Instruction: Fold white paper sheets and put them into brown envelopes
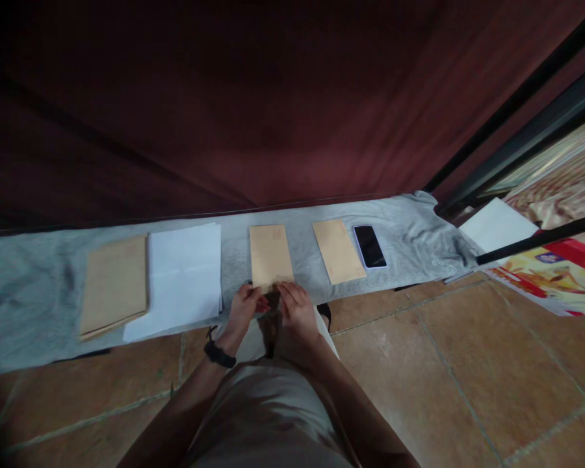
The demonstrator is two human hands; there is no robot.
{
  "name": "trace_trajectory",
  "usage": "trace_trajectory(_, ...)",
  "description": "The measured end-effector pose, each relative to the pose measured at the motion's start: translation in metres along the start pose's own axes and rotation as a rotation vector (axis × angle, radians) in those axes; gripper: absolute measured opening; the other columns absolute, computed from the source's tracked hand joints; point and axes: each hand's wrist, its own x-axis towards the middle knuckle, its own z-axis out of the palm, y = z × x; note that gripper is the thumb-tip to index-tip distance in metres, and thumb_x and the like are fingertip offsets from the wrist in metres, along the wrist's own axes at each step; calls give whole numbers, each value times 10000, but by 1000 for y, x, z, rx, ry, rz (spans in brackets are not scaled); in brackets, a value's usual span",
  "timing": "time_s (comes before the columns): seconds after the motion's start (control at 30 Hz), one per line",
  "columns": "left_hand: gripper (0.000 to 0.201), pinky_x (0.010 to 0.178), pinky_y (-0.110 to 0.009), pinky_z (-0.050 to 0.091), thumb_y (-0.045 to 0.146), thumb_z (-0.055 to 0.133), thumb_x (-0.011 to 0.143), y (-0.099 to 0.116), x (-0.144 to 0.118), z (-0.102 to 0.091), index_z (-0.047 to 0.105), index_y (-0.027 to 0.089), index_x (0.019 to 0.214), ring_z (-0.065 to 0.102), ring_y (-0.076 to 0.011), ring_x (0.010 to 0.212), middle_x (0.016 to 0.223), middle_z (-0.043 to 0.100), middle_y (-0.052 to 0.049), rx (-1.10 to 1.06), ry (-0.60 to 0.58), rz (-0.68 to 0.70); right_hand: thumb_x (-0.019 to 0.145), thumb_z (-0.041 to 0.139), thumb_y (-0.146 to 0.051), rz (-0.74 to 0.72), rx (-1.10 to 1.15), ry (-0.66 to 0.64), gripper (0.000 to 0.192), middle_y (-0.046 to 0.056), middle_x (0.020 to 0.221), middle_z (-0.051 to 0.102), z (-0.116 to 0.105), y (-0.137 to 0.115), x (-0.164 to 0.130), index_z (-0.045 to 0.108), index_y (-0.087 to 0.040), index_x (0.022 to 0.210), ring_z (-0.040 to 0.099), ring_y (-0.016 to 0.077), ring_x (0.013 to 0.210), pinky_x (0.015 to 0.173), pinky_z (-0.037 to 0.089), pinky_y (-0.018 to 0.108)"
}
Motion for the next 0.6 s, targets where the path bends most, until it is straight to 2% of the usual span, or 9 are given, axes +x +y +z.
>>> trace_trajectory(0.1,197,393,-238,483,362,614,852,-2,3,1,530,193,907,611,-155,386,548,632,34,56,6,15,1033,399,-208,-114,-103,-88,473,116,1516,536,10,-4,-6,490,-156,1494,466,236,1424,1222,361,471)
trace_trajectory(0.2,210,384,-245,467,364,600,869,-3,1,-2,509,199,964,600,-164,379,547,625,43,116,19,47,1037,416,-234,-111,-190,-121,506,115,1573,468,16,-4,-8,437,-145,1535,419,241,1464,1244,324,478)
trace_trajectory(0.33,280,442,-267,486,372,526,936,-2,-15,-12,483,189,1145,620,-173,455,615,632,38,227,102,169,1044,419,-248,-106,-210,-141,511,112,1567,476,14,-3,-6,422,-144,1544,423,232,1463,1247,321,470)
trace_trajectory(0.4,272,610,-314,567,363,507,960,-3,-26,-18,519,188,1168,699,-198,658,768,698,-25,309,122,280,1042,417,-240,-116,-210,-149,517,115,1567,475,13,-3,-6,412,-146,1550,419,235,1464,1243,327,480)
trace_trajectory(0.43,254,737,-350,589,355,493,973,-5,-32,-19,554,189,1154,724,-216,801,876,726,-64,387,95,377,1040,415,-233,-120,-210,-152,520,116,1570,470,12,-3,-7,408,-146,1553,415,238,1467,1241,328,486)
trace_trajectory(0.5,282,983,-422,545,336,448,1001,-10,-40,-20,612,184,1172,687,-252,1103,1129,728,-125,613,-10,615,1032,403,-206,-125,-214,-156,525,120,1581,454,12,-3,-8,406,-133,1552,401,243,1475,1243,323,492)
trace_trajectory(0.57,377,1125,-469,459,319,395,1022,-16,-44,-18,598,163,1298,578,-267,1315,1349,653,-153,854,-111,813,1022,391,-181,-130,-219,-160,533,128,1589,440,13,-1,-9,399,-105,1550,385,246,1484,1250,309,488)
trace_trajectory(0.6,423,1167,-480,421,312,382,1026,-19,-44,-17,557,147,1375,519,-267,1385,1431,601,-158,943,-131,861,1019,388,-173,-135,-220,-165,540,132,1592,435,13,-1,-10,391,-93,1552,377,245,1489,1254,302,484)
